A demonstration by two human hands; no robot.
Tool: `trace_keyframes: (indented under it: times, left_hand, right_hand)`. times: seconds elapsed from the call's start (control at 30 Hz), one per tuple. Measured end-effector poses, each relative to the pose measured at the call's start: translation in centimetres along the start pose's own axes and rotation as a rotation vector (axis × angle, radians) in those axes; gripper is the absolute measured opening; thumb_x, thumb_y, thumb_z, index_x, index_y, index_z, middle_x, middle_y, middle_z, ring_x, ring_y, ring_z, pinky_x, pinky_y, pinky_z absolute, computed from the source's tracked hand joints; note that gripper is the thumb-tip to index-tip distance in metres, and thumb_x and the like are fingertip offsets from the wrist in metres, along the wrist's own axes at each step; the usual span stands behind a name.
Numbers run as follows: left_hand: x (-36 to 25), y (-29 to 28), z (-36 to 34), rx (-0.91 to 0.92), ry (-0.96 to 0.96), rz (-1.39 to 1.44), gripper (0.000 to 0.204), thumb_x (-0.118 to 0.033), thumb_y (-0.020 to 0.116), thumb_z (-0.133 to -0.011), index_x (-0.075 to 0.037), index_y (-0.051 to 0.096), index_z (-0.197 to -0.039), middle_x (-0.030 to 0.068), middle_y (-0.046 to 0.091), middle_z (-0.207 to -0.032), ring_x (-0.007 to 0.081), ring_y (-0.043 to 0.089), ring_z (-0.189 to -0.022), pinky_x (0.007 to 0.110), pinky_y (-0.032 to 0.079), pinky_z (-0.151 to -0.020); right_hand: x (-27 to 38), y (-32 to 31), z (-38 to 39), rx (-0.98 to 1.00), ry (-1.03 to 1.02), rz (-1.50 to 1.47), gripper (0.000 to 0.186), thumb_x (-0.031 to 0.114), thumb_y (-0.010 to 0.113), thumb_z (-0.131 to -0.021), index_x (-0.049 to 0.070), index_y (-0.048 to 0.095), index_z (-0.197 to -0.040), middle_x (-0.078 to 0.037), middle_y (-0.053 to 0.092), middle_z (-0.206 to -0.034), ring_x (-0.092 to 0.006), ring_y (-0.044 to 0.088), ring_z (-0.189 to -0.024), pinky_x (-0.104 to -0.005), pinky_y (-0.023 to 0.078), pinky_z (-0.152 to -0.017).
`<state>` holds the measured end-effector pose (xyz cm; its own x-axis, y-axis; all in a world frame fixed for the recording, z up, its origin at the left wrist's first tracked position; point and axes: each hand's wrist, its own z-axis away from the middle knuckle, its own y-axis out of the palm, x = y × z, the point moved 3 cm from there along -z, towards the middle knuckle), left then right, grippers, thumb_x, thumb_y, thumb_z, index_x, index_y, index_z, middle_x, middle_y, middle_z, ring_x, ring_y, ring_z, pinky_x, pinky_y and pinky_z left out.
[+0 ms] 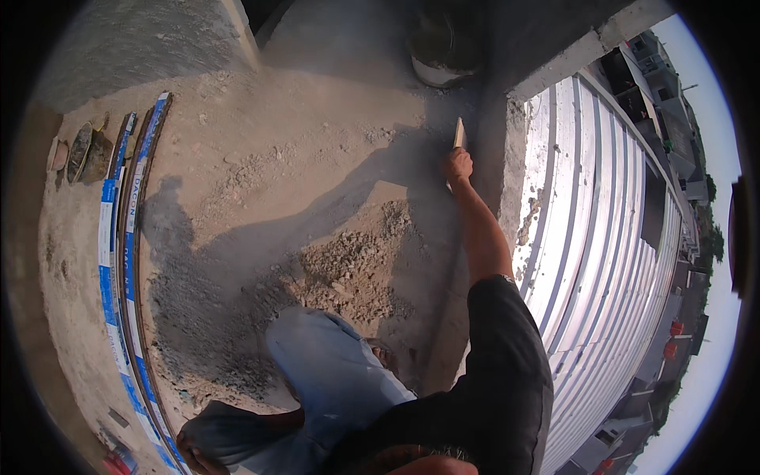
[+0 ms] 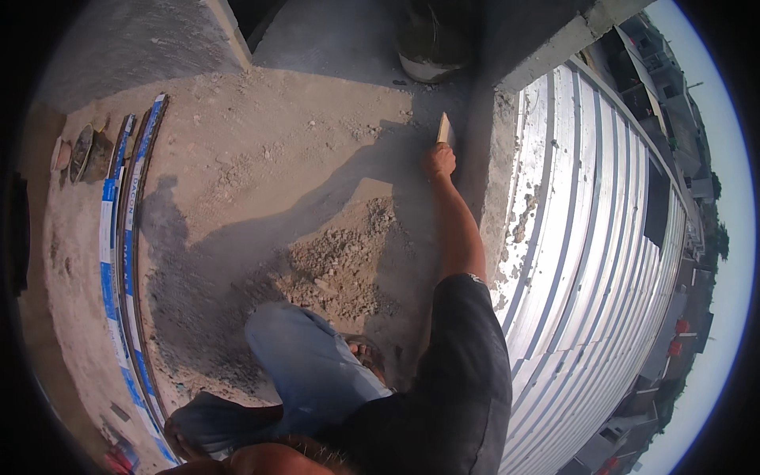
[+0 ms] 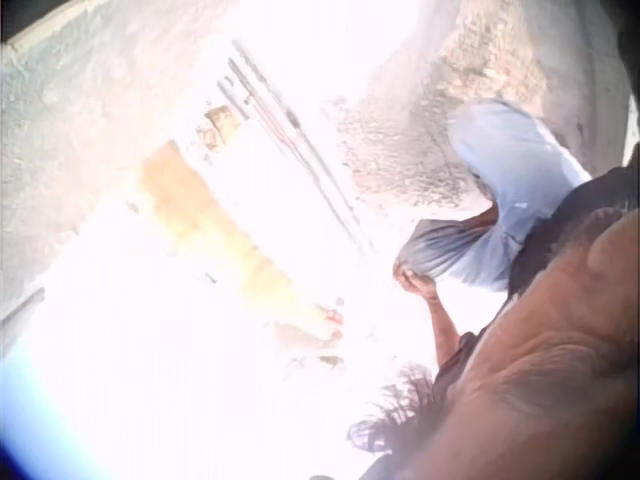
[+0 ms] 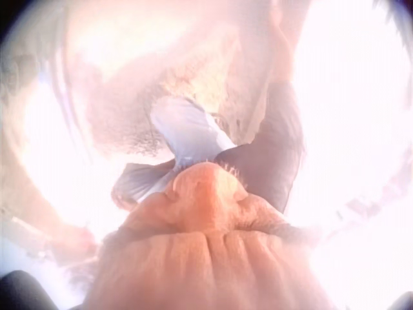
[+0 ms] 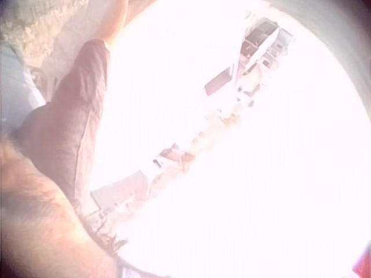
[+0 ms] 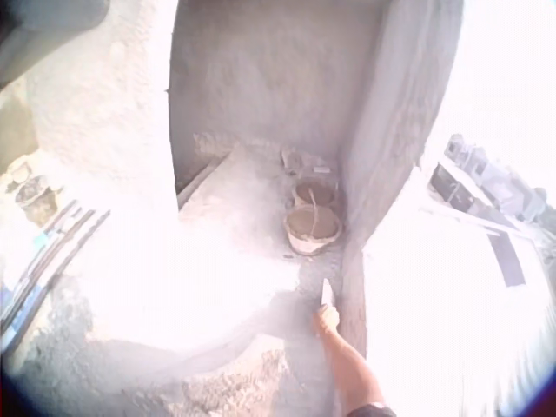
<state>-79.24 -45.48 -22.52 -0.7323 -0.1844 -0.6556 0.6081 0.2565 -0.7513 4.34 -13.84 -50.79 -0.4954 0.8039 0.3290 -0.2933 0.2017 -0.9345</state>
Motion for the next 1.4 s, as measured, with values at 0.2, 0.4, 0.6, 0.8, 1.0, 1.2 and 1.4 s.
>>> trace_keyframes:
  times: [0.2, 0.4, 0.6, 0.8, 1.0, 1.2, 1.4]
  left_hand:
    - [4.3, -3.7, 3.2, -0.035, 0.037, -0.128, 0.026, -0.010, 0.049, -0.094, -0.001, 0.056, -0.117, 0.0210, 0.052, -0.125, 0.0348, 0.049, -0.116, 0.045, 0.037, -0.101]
    - [3.7, -1.4, 2.8, -0.200, 0.133, -0.011, 0.042, -0.031, 0.042, -0.097, 0.002, 0.053, -0.120, 0.0168, 0.052, -0.126, 0.0296, 0.047, -0.119, 0.042, 0.030, -0.104]
    - [-1.0, -1.9, 2.9, -0.113, -0.116, -0.022, 0.039, -0.028, 0.042, -0.097, 0.000, 0.053, -0.121, 0.0156, 0.053, -0.124, 0.0282, 0.047, -0.117, 0.040, 0.030, -0.103]
    - [0.0, -2.5, 3.4, -0.120, -0.043, -0.084, 0.038, -0.026, 0.041, -0.096, 0.003, 0.054, -0.116, 0.0169, 0.053, -0.124, 0.0298, 0.047, -0.116, 0.041, 0.031, -0.103]
    - [-0.7, -1.1, 1.7, -0.116, -0.008, -0.021, 0.034, -0.030, 0.042, -0.093, 0.001, 0.051, -0.101, 0.0198, 0.051, -0.125, 0.0343, 0.046, -0.117, 0.047, 0.031, -0.103]
    - [-0.9, -1.2, 2.1, -0.115, -0.026, 0.031, 0.043, -0.030, 0.042, -0.093, 0.004, 0.052, -0.117, 0.0170, 0.052, -0.125, 0.0312, 0.046, -0.118, 0.042, 0.031, -0.103]
    - [-1.6, -0.7, 1.8, -0.108, -0.015, 0.060, 0.034, -0.032, 0.044, -0.092, -0.001, 0.052, -0.103, 0.0182, 0.051, -0.124, 0.0333, 0.046, -0.118, 0.048, 0.032, -0.102]
  right_hand:
    - [5.0, -2.2, 1.8, 0.000, -0.215, 0.022, 0.032, 0.016, 0.049, -0.083, 0.006, 0.062, -0.110, -0.022, 0.065, -0.106, -0.0402, 0.062, -0.099, -0.0461, 0.051, -0.085]
    - [5.6, 1.4, -0.4, 0.061, -0.257, 0.076, 0.030, 0.018, 0.046, -0.085, 0.006, 0.063, -0.107, -0.023, 0.065, -0.105, -0.0413, 0.061, -0.100, -0.0459, 0.050, -0.086]
    - [12.2, -0.5, 2.4, 0.053, -0.272, 0.015, 0.029, 0.019, 0.046, -0.085, 0.002, 0.064, -0.102, -0.025, 0.064, -0.104, -0.0418, 0.061, -0.100, -0.0466, 0.051, -0.085]
    - [15.1, 5.3, 5.6, 0.100, -0.435, 0.133, 0.026, 0.015, 0.051, -0.085, 0.005, 0.062, -0.107, -0.020, 0.066, -0.102, -0.0354, 0.065, -0.096, -0.0440, 0.052, -0.081]
    - [21.1, 5.8, 10.3, 0.222, -0.565, 0.031, 0.024, 0.014, 0.055, -0.080, 0.004, 0.065, -0.099, -0.020, 0.067, -0.100, -0.0353, 0.067, -0.092, -0.0419, 0.054, -0.078]
    - [21.0, 6.8, 6.5, 0.087, -0.510, 0.125, 0.024, 0.014, 0.051, -0.085, 0.002, 0.066, -0.100, -0.020, 0.067, -0.097, -0.0343, 0.067, -0.090, -0.0421, 0.054, -0.076]
    - [28.1, 11.2, 16.5, 0.272, -0.680, 0.045, 0.030, 0.014, 0.054, -0.080, 0.000, 0.063, -0.105, -0.023, 0.065, -0.101, -0.0383, 0.065, -0.094, -0.0424, 0.053, -0.083]
